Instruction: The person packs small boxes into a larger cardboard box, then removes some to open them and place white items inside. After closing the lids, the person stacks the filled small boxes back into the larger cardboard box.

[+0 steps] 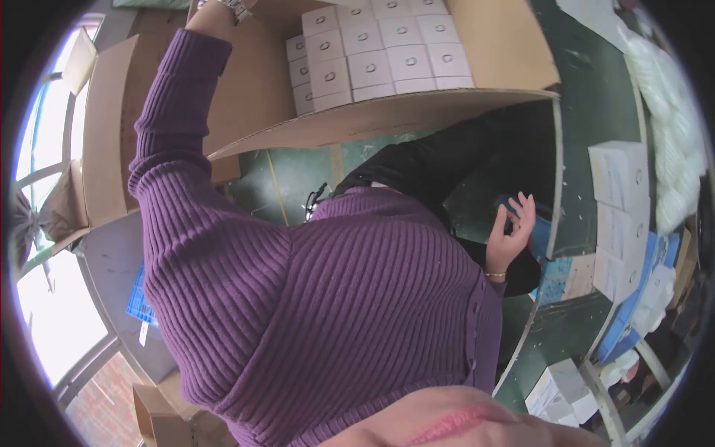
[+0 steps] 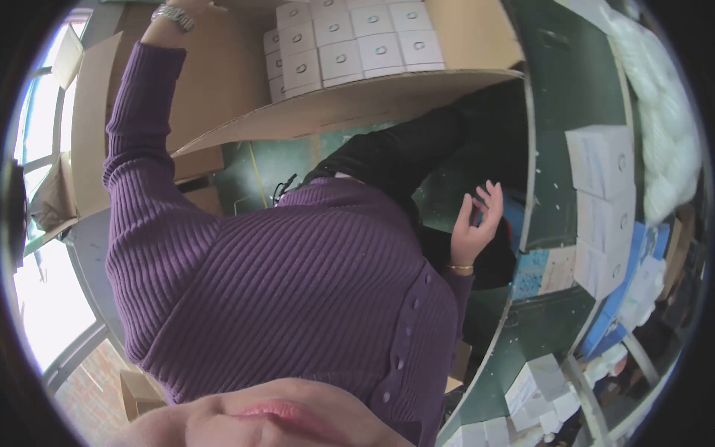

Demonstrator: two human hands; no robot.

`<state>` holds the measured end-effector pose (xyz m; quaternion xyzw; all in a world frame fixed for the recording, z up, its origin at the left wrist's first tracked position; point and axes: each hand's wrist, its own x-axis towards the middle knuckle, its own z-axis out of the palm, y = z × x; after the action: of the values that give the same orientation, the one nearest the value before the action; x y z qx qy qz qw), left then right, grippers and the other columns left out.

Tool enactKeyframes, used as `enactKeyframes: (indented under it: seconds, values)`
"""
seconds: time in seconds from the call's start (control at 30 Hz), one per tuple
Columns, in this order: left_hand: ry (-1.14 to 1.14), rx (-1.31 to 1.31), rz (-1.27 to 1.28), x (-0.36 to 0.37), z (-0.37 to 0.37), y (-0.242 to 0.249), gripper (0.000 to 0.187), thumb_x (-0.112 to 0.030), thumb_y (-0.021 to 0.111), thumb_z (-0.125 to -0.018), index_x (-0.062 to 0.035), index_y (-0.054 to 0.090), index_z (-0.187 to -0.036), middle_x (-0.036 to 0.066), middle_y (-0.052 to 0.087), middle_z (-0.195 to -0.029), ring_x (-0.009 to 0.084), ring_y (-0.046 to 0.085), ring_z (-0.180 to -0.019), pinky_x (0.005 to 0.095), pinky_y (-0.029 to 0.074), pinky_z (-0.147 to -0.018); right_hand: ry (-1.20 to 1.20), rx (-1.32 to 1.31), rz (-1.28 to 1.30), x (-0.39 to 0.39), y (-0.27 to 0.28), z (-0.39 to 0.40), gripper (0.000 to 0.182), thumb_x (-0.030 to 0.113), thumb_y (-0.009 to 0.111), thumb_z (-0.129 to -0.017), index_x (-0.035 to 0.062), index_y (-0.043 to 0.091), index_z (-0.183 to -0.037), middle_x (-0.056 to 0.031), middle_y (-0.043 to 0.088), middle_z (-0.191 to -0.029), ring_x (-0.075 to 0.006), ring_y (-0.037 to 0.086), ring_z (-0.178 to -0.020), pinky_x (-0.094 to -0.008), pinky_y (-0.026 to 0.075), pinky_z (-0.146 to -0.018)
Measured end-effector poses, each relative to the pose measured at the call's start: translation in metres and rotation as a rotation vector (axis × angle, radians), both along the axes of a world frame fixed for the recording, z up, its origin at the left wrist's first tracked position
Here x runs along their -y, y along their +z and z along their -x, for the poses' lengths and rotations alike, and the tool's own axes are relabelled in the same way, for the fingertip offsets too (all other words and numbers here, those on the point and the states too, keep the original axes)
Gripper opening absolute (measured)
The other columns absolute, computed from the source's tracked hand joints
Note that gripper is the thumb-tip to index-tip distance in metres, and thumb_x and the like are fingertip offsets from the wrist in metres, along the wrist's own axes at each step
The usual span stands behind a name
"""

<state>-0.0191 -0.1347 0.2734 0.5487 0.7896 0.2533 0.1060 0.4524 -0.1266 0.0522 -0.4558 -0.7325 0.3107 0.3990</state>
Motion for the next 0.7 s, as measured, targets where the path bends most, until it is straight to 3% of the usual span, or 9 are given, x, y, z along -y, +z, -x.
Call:
enactKeyframes:
  seconds: [0.03, 0.1, 0.17, 0.2, 0.3, 0.37, 0.4, 0.5, 0.7]
  values:
    - [0.067, -0.125, 0.308, 0.014, 0.066, -0.06, 0.08, -0.041, 0.08, -0.08, -0.0135, 0.037, -0.142, 0.009, 0.046, -0.132, 0.0257, 0.05, -0.121, 0.0425, 0.054, -0.097, 0.012, 0.009, 0.065, -0.004, -0.009, 0.007, 0.053, 0.01, 0.065, -0.097, 0.0021, 0.044, -0.146, -0.0197, 0.06, -0.136, -0.0287, 0.066, -0.111, -0.0385, 0.056, -0.09]
    - [0.182, -0.365, 0.931, 0.059, 0.182, -0.117, 0.059, -0.036, 0.071, -0.088, -0.0184, 0.046, -0.139, -0.002, 0.049, -0.133, 0.0196, 0.05, -0.123, 0.0401, 0.048, -0.101, 0.036, 0.033, 0.174, -0.011, -0.024, 0.019, 0.054, 0.013, 0.065, -0.098, 0.0062, 0.044, -0.147, -0.018, 0.06, -0.137, -0.028, 0.066, -0.111, -0.04, 0.054, -0.092]
    - [0.268, -0.604, 1.548, 0.054, 0.222, -0.172, 0.042, -0.03, 0.063, -0.096, -0.0234, 0.056, -0.137, -0.013, 0.051, -0.134, 0.0134, 0.049, -0.125, 0.0376, 0.043, -0.105, 0.06, 0.087, 0.258, -0.018, -0.033, 0.029, 0.053, 0.014, 0.064, -0.099, 0.008, 0.043, -0.148, -0.0174, 0.059, -0.137, -0.0277, 0.066, -0.111, -0.041, 0.053, -0.093]
    - [0.282, -0.657, 1.71, 0.046, 0.228, -0.178, 0.039, -0.028, 0.06, -0.098, -0.0247, 0.058, -0.136, -0.016, 0.052, -0.134, 0.0119, 0.049, -0.126, 0.037, 0.042, -0.106, 0.07, 0.106, 0.284, -0.02, -0.037, 0.033, 0.053, 0.014, 0.064, -0.099, 0.0084, 0.043, -0.148, -0.0173, 0.059, -0.137, -0.0276, 0.066, -0.111, -0.0412, 0.053, -0.093]
    - [0.529, -0.118, 1.21, 0.055, 0.178, -0.183, 0.068, -0.066, 0.066, -0.074, -0.0204, 0.065, -0.125, -0.002, 0.063, -0.122, 0.0155, 0.059, -0.11, 0.0336, 0.046, -0.088, 0.1, 0.132, 0.331, -0.024, -0.044, 0.044, 0.052, 0.011, 0.063, -0.099, 0.0078, 0.044, -0.147, -0.0168, 0.06, -0.134, -0.0257, 0.066, -0.108, -0.0384, 0.052, -0.094]
    - [0.552, -0.163, 1.131, 0.061, 0.163, -0.199, 0.096, -0.07, 0.067, -0.066, -0.0302, 0.032, -0.147, 0.018, 0.031, -0.147, 0.0344, 0.044, -0.13, 0.0454, 0.044, -0.099, 0.112, 0.157, 0.36, -0.025, -0.046, 0.049, 0.051, 0.012, 0.062, -0.099, 0.0092, 0.044, -0.148, -0.0156, 0.059, -0.134, -0.025, 0.065, -0.109, -0.0381, 0.051, -0.094]
    - [0.559, -0.174, 1.116, 0.061, 0.155, -0.204, 0.105, -0.071, 0.067, -0.065, -0.0326, 0.024, -0.153, 0.023, 0.023, -0.153, 0.0391, 0.04, -0.135, 0.0484, 0.044, -0.101, 0.118, 0.164, 0.372, -0.026, -0.048, 0.051, 0.051, 0.012, 0.062, -0.1, 0.0095, 0.044, -0.148, -0.0153, 0.059, -0.134, -0.0248, 0.065, -0.109, -0.038, 0.051, -0.095]
    - [0.45, -0.266, 1.293, 0.054, 0.13, -0.217, 0.112, -0.07, 0.066, -0.068, -0.0372, 0.01, -0.159, 0.026, 0.02, -0.156, 0.0415, 0.038, -0.137, 0.0525, 0.046, -0.101, 0.124, 0.181, 0.415, -0.027, -0.053, 0.056, 0.051, 0.015, 0.064, -0.099, 0.0104, 0.046, -0.146, -0.015, 0.06, -0.134, -0.0257, 0.065, -0.11, -0.0392, 0.051, -0.095]
    - [0.35, -0.346, 1.442, 0.044, 0.088, -0.219, 0.102, -0.058, 0.065, -0.078, -0.0357, 0.009, -0.16, 0.01, 0.021, -0.155, 0.0339, 0.037, -0.139, 0.0509, 0.05, -0.099, 0.169, 0.17, 0.414, -0.025, -0.061, 0.064, 0.051, 0.014, 0.065, -0.099, 0.0101, 0.046, -0.146, -0.0139, 0.061, -0.132, -0.0233, 0.066, -0.107, -0.0353, 0.052, -0.091]
